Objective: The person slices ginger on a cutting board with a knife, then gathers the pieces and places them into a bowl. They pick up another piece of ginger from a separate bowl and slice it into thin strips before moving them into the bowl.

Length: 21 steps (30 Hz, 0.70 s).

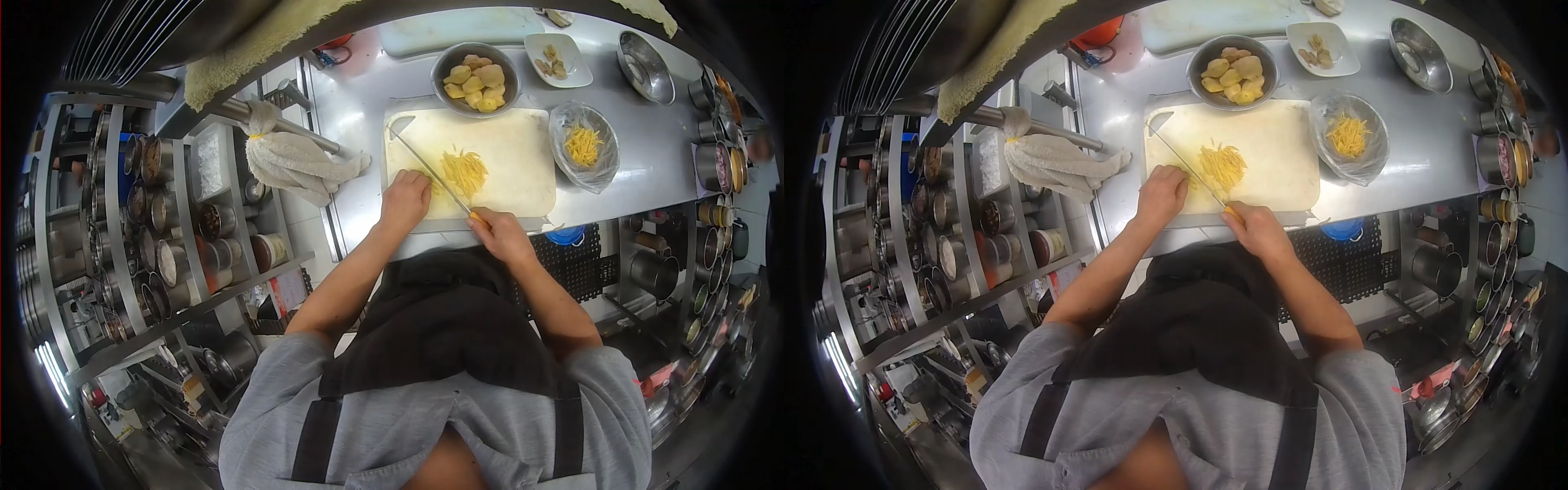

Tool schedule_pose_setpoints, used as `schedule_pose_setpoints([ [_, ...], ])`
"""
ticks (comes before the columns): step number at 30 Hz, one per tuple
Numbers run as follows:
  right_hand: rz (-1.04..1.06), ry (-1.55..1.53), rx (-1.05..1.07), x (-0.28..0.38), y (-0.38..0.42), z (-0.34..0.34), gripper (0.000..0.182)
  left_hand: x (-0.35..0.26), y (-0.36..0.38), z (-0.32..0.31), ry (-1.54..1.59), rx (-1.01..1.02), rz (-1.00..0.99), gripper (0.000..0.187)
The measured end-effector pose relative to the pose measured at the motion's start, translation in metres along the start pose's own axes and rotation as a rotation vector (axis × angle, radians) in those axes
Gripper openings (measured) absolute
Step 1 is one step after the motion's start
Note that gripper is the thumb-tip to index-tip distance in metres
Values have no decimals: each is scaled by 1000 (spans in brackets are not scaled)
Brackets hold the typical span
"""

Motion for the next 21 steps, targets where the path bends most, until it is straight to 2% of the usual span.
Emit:
schedule_pose_setpoints([
  [4,68,30,85,0,-8,-3,22,-1,0,0,-5,-10,-8,6],
  [13,72,49,165,-2,-20,-3,23,-1,2,-2,-39,-21,5,7],
  [21,39,-26,40,7,-35,-16,23,-2,1,7,24,-44,16,7],
])
Point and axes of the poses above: each hand's wrist, its own y-axis away from the middle knuckle, its own z-axis out of the back of the hand, x = y × z, the point moved 9 cm from there along -y, towards the middle knuckle, and after that the axes turned 1 degree about -x, right-handed, at the moved point
